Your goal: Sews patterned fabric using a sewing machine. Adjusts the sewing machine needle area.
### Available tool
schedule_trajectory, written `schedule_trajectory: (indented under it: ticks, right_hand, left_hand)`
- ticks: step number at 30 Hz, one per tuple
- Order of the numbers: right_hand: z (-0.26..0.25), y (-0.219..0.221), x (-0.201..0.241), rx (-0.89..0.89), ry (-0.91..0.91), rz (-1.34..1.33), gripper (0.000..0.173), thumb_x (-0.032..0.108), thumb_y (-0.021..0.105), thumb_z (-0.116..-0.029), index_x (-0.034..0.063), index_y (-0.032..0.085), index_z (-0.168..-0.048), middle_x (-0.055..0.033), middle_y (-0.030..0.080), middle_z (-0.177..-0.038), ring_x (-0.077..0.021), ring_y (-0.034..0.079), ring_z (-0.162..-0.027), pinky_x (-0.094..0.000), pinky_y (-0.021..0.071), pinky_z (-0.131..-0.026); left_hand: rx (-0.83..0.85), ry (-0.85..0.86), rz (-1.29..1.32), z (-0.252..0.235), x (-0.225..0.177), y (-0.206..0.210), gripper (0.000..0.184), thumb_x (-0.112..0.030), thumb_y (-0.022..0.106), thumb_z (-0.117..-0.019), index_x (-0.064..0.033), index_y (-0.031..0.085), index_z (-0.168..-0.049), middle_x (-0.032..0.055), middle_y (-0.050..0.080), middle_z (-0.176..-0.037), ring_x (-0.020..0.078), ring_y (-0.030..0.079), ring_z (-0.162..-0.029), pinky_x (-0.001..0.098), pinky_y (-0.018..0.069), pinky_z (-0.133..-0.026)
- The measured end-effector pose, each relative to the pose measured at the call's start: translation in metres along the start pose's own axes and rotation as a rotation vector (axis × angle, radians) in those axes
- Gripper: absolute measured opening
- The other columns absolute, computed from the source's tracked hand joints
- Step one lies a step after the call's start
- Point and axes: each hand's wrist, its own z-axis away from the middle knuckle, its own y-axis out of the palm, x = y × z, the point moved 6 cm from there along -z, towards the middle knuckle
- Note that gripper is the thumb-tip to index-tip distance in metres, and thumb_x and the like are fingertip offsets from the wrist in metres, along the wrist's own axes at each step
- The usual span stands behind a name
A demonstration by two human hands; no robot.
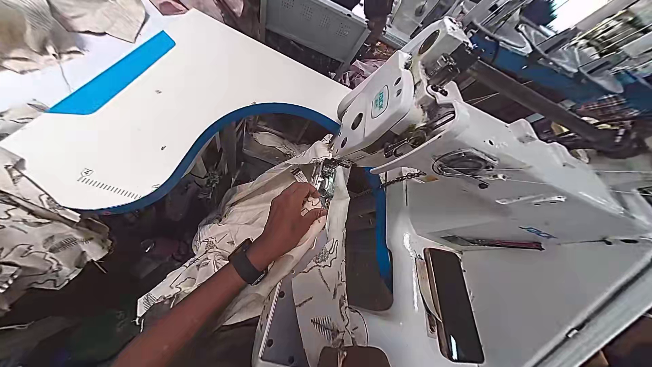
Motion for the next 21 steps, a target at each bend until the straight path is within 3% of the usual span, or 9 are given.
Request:
schedule_trajectory:
  ticks: [2,4,6,7,10,13,16,19,21]
  right_hand:
    - [-0.001,-0.001,-0.017,-0.049,0.1,0.094,0.02,0.023,0.059,-0.1018,0.0131,0.076,-0.107,-0.0097,0.062,-0.067,-0.0219,0.055,-0.048,-0.0344,0.0421,-0.04]
    - [-0.013,0.008,-0.048,-0.092,0.112,0.256,0.029,0.034,0.055,-0.1031,0.0268,0.073,-0.125,-0.0062,0.057,-0.071,-0.0177,0.051,-0.046,-0.0302,0.0384,-0.038]
    - [-0.024,0.022,-0.068,-0.135,0.049,0.389,0.026,0.024,0.055,-0.0997,0.0248,0.077,-0.114,-0.0052,0.056,-0.069,-0.0157,0.048,-0.043,-0.0274,0.0355,-0.036]
    - [-0.027,0.027,-0.071,-0.149,0.016,0.419,0.019,0.017,0.057,-0.0953,0.019,0.076,-0.096,-0.005,0.056,-0.067,-0.0154,0.049,-0.043,-0.0265,0.036,-0.035]
    - [-0.028,0.032,-0.061,-0.073,-0.055,0.372,0.016,0.01,0.058,-0.0911,0.0134,0.067,-0.078,-0.0025,0.055,-0.065,-0.0135,0.05,-0.045,-0.025,0.0374,-0.037]
    - [-0.02,0.03,-0.029,0.072,-0.04,0.124,0.015,0.004,0.06,-0.0888,0.0094,0.069,-0.077,-0.0066,0.06,-0.065,-0.0179,0.056,-0.047,-0.0304,0.0425,-0.039]
    - [-0.013,0.019,-0.012,0.111,0.035,0.024,0.014,0.011,0.062,-0.0956,0.0086,0.074,-0.087,-0.0096,0.069,-0.073,-0.0224,0.066,-0.06,-0.0341,0.0506,-0.05]
    - [-0.012,-0.024,-0.056,0.128,0.322,0.14,0.036,0.025,0.076,-0.088,0.0021,0.074,-0.116,-0.0139,0.075,-0.089,-0.0298,0.074,-0.074,-0.0468,0.0589,-0.06]
    - [-0.006,-0.063,-0.123,-0.023,0.515,0.339,0.026,0.023,0.069,-0.0876,0.001,0.077,-0.099,-0.0162,0.073,-0.084,-0.0353,0.072,-0.073,-0.0562,0.0556,-0.061]
  left_hand:
    - [-0.097,0.029,0.054,0.012,-0.003,0.005,0.038,-0.025,0.078,-0.088,0.0016,0.068,-0.114,0.0168,0.069,-0.117,0.0259,0.068,-0.104,0.0428,0.0549,-0.089]
    - [-0.19,0.018,0.298,0.024,0.002,0.006,0.036,-0.013,0.065,-0.0952,0.0052,0.058,-0.125,0.013,0.07,-0.12,0.0179,0.068,-0.111,0.0354,0.0555,-0.097]
    - [-0.199,-0.003,0.557,0.032,0.004,0.004,0.029,-0.002,0.048,-0.1012,0.0074,0.05,-0.129,0.0141,0.071,-0.123,0.0175,0.07,-0.115,0.0344,0.0559,-0.102]
    - [-0.176,-0.015,0.62,0.034,0.006,0.003,0.028,0.002,0.046,-0.1007,0.0083,0.051,-0.128,0.0152,0.071,-0.124,0.0188,0.07,-0.116,0.0347,0.0561,-0.102]
    - [-0.096,-0.011,0.4,0.019,0.014,-0.005,0.024,-0.005,0.066,-0.0929,0.0027,0.067,-0.115,0.0103,0.071,-0.122,0.0133,0.071,-0.106,0.0283,0.0589,-0.093]
    - [0.019,-0.06,0.154,-0.004,0.015,-0.006,0.031,-0.026,0.076,-0.0921,-0.0014,0.07,-0.11,0.013,0.069,-0.118,0.0182,0.069,-0.106,0.0337,0.0568,-0.092]
    - [0.004,-0.04,-0.009,-0.004,0.004,0.004,0.042,-0.034,0.07,-0.0956,-0.0015,0.067,-0.122,0.0161,0.071,-0.115,0.0268,0.071,-0.102,0.0422,0.0579,-0.087]
    - [0.098,-0.031,-0.177,0.003,-0.004,0.008,0.052,-0.04,0.058,-0.1025,-0.0072,0.059,-0.143,0.0155,0.067,-0.129,0.029,0.071,-0.096,0.0478,0.0569,-0.082]
    - [0.15,-0.047,-0.214,0.002,-0.006,0.008,0.062,-0.041,0.054,-0.1042,-0.007,0.043,-0.155,0.0179,0.067,-0.129,0.0313,0.071,-0.089,0.0513,0.0549,-0.077]
